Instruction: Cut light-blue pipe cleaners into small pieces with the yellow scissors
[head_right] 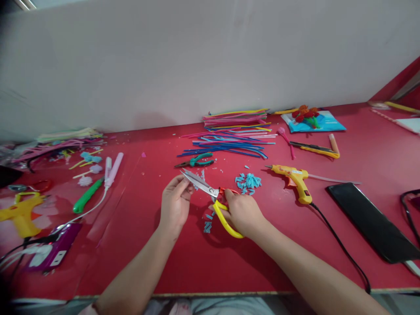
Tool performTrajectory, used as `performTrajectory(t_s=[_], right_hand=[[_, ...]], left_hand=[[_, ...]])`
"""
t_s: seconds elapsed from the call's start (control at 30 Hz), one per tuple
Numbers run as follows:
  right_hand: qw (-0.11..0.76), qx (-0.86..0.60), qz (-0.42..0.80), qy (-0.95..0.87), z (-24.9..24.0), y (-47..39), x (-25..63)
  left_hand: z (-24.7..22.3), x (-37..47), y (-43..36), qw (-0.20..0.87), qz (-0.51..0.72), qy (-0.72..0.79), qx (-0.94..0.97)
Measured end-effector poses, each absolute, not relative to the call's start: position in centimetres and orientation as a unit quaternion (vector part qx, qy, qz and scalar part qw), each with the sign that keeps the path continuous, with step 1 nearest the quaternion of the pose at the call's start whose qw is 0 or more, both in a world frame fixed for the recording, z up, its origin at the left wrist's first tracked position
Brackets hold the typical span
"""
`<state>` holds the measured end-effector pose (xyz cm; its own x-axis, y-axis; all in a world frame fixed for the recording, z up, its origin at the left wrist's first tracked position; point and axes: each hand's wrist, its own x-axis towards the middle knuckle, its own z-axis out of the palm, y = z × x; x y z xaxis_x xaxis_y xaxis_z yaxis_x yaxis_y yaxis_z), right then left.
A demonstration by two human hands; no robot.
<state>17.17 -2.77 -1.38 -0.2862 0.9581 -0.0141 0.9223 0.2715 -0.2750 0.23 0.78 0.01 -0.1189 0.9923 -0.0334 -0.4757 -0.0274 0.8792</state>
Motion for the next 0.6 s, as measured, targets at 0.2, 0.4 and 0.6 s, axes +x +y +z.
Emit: performTrajectory(t_s=[0.2, 0.4, 0.6], right_hand=[[0.081, -0.592, 0.122, -0.793, -1.26, -2.8, 17.27], [0.086, -0.594, 0.123, -0.79, -1.13, -2.89, 17.32], [0.09, -0.6, 0.133, -0.784, -1.1, -2.83, 17.3]], left_hand=[[-0.02, 0.21, 0.74, 0.578, 0.637, 0.39, 0.329], [0.06, 0.22, 0.68, 0.575, 0.64, 0.39, 0.328], [0.2, 0.25, 0.67, 0.568, 0.639, 0.4, 0.329]])
